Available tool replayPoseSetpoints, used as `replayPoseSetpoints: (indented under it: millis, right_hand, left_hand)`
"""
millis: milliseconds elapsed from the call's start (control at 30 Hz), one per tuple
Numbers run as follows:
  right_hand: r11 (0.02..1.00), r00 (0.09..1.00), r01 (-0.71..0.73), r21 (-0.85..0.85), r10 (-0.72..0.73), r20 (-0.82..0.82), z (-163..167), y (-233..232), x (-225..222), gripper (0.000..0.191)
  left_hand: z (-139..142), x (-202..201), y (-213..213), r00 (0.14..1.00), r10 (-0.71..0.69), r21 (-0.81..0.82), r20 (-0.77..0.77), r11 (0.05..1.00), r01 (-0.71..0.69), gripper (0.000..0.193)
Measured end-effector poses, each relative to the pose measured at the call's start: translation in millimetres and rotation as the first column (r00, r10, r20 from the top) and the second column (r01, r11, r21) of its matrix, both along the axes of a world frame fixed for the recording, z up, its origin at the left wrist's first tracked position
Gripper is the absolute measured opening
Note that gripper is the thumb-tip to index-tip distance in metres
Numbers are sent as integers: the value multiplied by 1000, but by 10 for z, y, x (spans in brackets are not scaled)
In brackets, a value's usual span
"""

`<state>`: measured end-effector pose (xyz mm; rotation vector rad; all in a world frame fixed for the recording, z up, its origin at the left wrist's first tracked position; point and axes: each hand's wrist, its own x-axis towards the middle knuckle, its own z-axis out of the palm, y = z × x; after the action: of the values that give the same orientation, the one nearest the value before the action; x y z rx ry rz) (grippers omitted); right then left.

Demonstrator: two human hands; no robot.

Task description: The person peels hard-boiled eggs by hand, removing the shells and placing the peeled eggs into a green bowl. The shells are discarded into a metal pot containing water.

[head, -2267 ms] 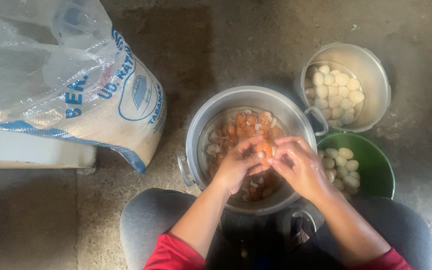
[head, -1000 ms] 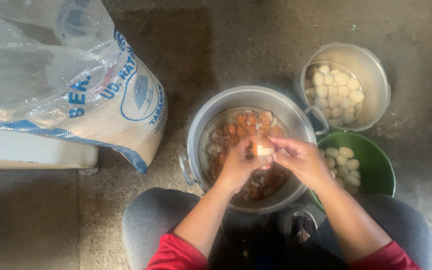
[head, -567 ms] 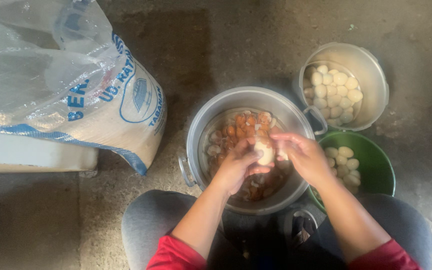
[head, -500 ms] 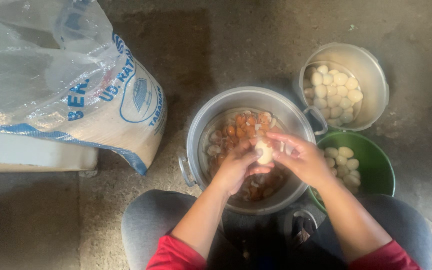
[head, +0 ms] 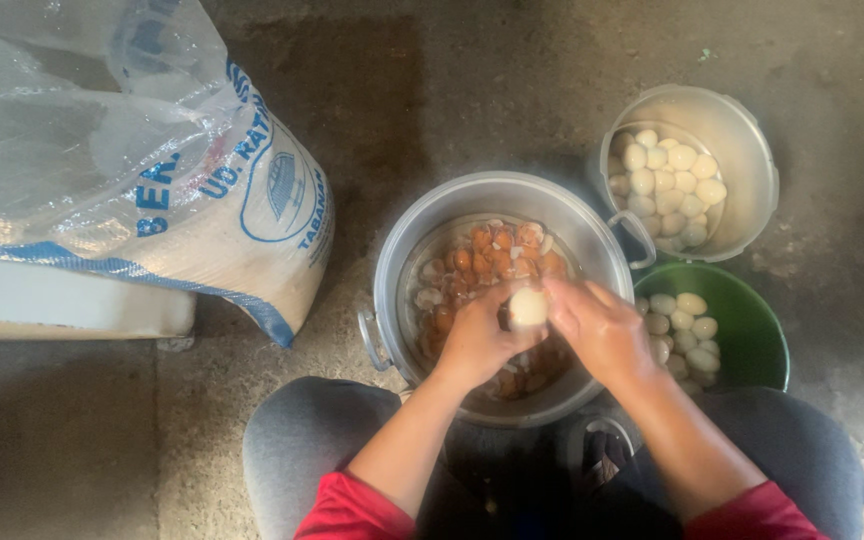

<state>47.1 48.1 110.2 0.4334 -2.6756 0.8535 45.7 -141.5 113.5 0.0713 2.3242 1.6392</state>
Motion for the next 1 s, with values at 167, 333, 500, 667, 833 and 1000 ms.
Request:
replayPoseSetpoints:
  millis: [167,333,500,667,833,1000]
  right_hand:
    - [977,983,143,-157,-122,140,-17,84,-128,18]
    - [924,902,230,-307,-84,424,3,75,-143,23]
    - [877,896,31,-479,188,402,38,13,-54,52]
    - [915,845,100,-391,130,518,-1,57,-67,56]
    - [856,877,74,-512,189,441,-92,78,-103,46]
    - [821,827,249,-514,96,554,-93,113,-132,29]
  left_hand:
    - [-111,-30,-4,993,-16,302,113,953,-19,73]
    - [-122,-29,-22,996,25,306,86,951,-50,82]
    - [-93,7,-35,996,56,361,-65,932,-29,72]
    - [-99,23,-28,997,77,397,17,914,-77,68]
    - [-109,11,-18,994,49,499,102,861,-94,66]
    - [-147,-28,-63,974,-32,664,225,737,-130,68]
